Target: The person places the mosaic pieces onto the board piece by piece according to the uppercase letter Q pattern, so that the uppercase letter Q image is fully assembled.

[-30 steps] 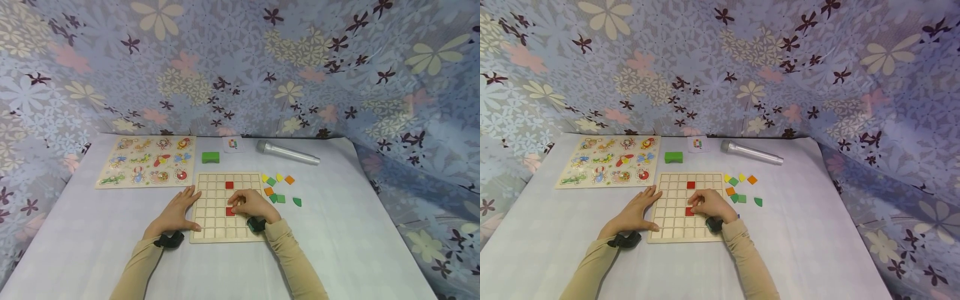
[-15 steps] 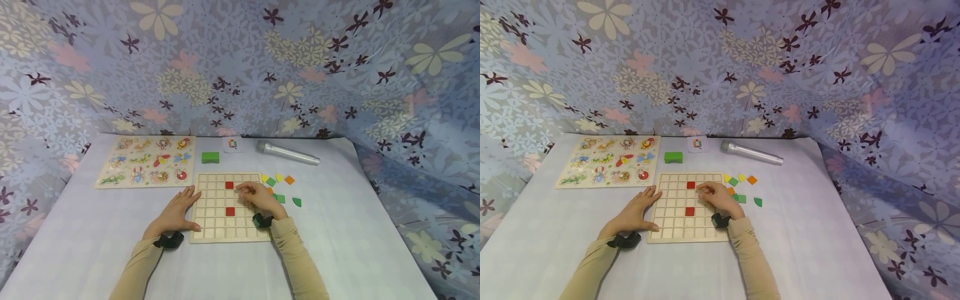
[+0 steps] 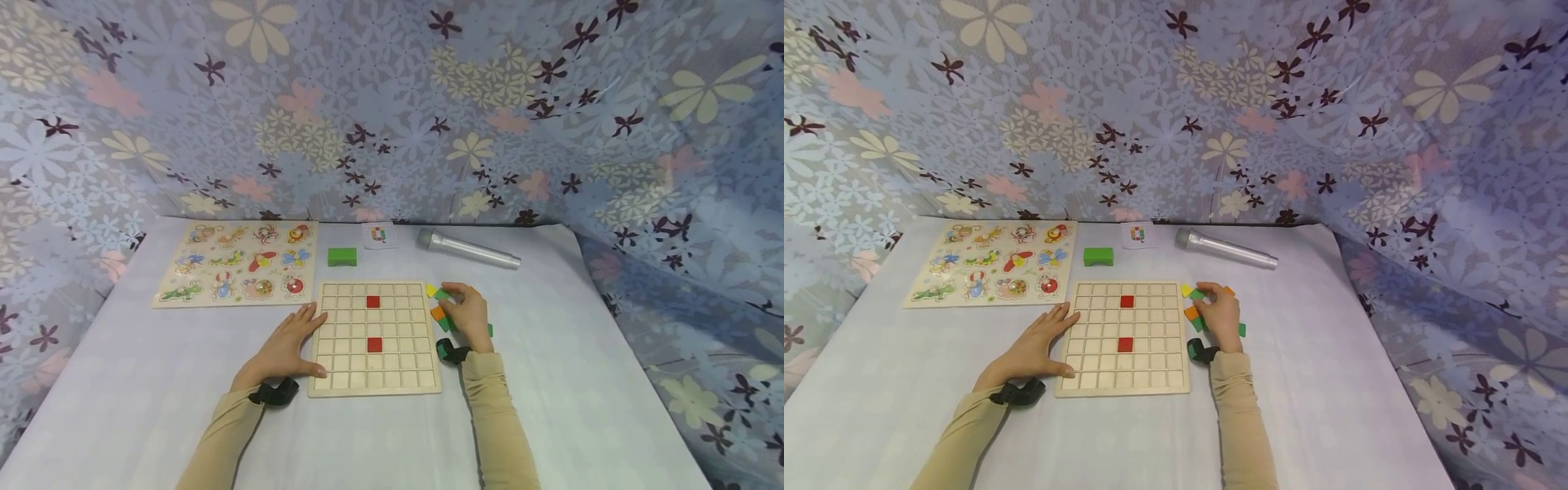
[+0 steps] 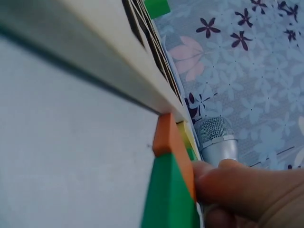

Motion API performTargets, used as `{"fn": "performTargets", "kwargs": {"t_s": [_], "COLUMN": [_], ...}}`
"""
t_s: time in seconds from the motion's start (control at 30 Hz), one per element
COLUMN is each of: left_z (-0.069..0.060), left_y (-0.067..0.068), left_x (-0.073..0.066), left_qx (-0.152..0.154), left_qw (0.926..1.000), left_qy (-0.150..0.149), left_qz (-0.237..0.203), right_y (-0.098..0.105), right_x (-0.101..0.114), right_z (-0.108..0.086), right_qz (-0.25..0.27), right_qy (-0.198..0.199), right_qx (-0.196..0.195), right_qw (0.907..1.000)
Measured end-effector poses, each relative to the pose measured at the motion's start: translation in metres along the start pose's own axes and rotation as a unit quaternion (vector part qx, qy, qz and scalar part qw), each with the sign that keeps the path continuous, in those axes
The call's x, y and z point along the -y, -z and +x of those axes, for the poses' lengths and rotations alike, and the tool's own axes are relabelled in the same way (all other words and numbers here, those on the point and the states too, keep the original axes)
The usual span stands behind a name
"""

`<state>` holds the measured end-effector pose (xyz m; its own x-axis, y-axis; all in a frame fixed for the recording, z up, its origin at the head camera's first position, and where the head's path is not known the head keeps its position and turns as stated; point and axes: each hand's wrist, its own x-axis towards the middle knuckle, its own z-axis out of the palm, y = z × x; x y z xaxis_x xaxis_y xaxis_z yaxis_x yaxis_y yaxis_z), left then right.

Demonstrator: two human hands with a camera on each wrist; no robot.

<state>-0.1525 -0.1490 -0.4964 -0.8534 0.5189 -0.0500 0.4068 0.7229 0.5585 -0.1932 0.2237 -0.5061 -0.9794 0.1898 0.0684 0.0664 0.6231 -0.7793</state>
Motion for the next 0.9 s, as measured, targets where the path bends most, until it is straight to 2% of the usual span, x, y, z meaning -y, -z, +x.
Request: {"fn": "performTargets", "kwargs": {"t_s": [0.3, 0.43, 0.53, 0.67, 0.77, 0.9], "left_z": [0.000, 0.000, 0.000, 0.000, 0.000, 0.001], "left_y": [0.000, 0.000, -0.001, -0.002, -0.002, -0.002], "left_x": [0.000, 0.000, 0.001, 0.003, 0.003, 0.003], "left_qx": [0.003, 0.002, 0.001, -0.001, 0.000, 0.000], "left_qw": [1.0000, 1.0000, 1.0000, 1.0000, 1.0000, 1.0000], "left_qy": [0.002, 0.003, 0.002, 0.001, 0.000, -0.001], "left_qz": [-0.003, -0.007, -0.006, -0.003, -0.003, -0.002], "right_y": [-0.001, 0.002, 0.003, 0.002, -0.003, -0.015], "right_x": [0.002, 0.005, 0.009, 0.018, 0.028, 0.042], "right_z": [-0.002, -0.002, -0.002, -0.001, -0.003, -0.009], "right_qz": [0.000, 0.027, 0.077, 0.118, 0.118, 0.122], "right_qy": [0.009, -0.023, -0.056, -0.061, -0.041, -0.022], "right_qx": [0.006, 0.002, 0.006, 0.050, 0.091, 0.125], "right_qw": [0.9999, 0.9994, 0.9955, 0.9899, 0.9880, 0.9843]}}
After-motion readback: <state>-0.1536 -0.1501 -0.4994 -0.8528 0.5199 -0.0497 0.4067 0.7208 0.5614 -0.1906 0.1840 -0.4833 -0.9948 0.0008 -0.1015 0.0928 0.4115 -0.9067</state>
